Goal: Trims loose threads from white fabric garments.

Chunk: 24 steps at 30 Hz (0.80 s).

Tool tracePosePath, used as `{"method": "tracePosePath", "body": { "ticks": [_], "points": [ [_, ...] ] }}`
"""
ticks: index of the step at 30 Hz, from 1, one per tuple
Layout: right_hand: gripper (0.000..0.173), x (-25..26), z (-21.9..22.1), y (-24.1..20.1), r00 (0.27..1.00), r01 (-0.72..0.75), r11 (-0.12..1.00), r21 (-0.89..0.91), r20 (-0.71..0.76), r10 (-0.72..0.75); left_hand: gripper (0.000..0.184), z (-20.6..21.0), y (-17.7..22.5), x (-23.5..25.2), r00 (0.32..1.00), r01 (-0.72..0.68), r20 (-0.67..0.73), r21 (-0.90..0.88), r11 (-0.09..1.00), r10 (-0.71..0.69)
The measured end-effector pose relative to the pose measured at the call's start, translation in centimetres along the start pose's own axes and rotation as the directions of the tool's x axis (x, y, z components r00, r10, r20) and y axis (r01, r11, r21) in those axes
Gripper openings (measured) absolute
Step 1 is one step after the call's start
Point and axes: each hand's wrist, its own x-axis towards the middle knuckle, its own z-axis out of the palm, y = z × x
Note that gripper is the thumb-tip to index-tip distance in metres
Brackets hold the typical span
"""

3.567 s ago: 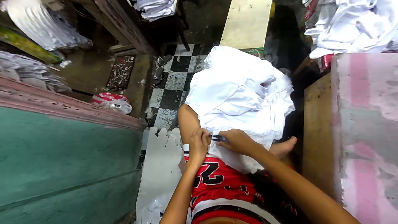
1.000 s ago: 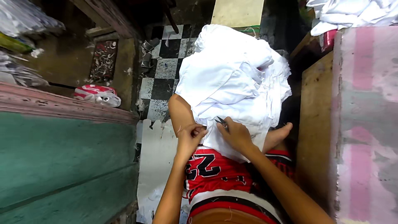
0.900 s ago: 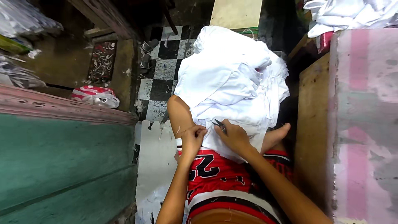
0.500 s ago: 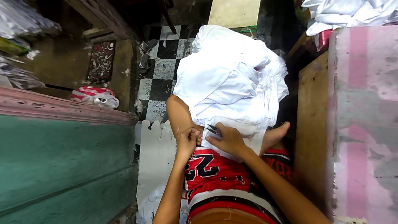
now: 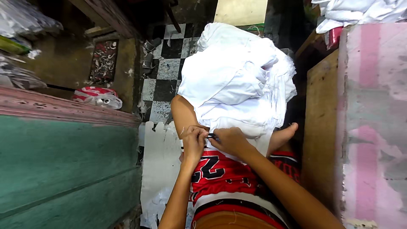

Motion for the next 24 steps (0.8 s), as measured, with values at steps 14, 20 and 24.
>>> {"method": "tracePosePath", "body": {
  "ticks": [14, 20, 24],
  "points": [
    [0.037, -0.4, 0.6, -0.3, 0.988, 0.054, 0.996, -0.075, -0.141, -0.064, 0.011, -1.0, -0.1, -0.5, 0.999, -0.032, -0.019, 0.048, 0.998, 0.033],
    [0.044, -1.4, 2.3, 0.3, 0.970, 0.139, 0.990, -0.035, -0.196, -0.143, 0.028, -2.7, -1.0, 0.0, 0.991, 0.045, -0.127, 0.081, 0.996, -0.034],
    [0.023, -2.0, 2.6, 0.5, 0.964, 0.209, 0.978, 0.028, -0.173, -0.201, 0.051, -3.6, -1.7, 0.5, 0.987, 0.086, -0.142, 0.119, 0.989, -0.069]
  ]
}}
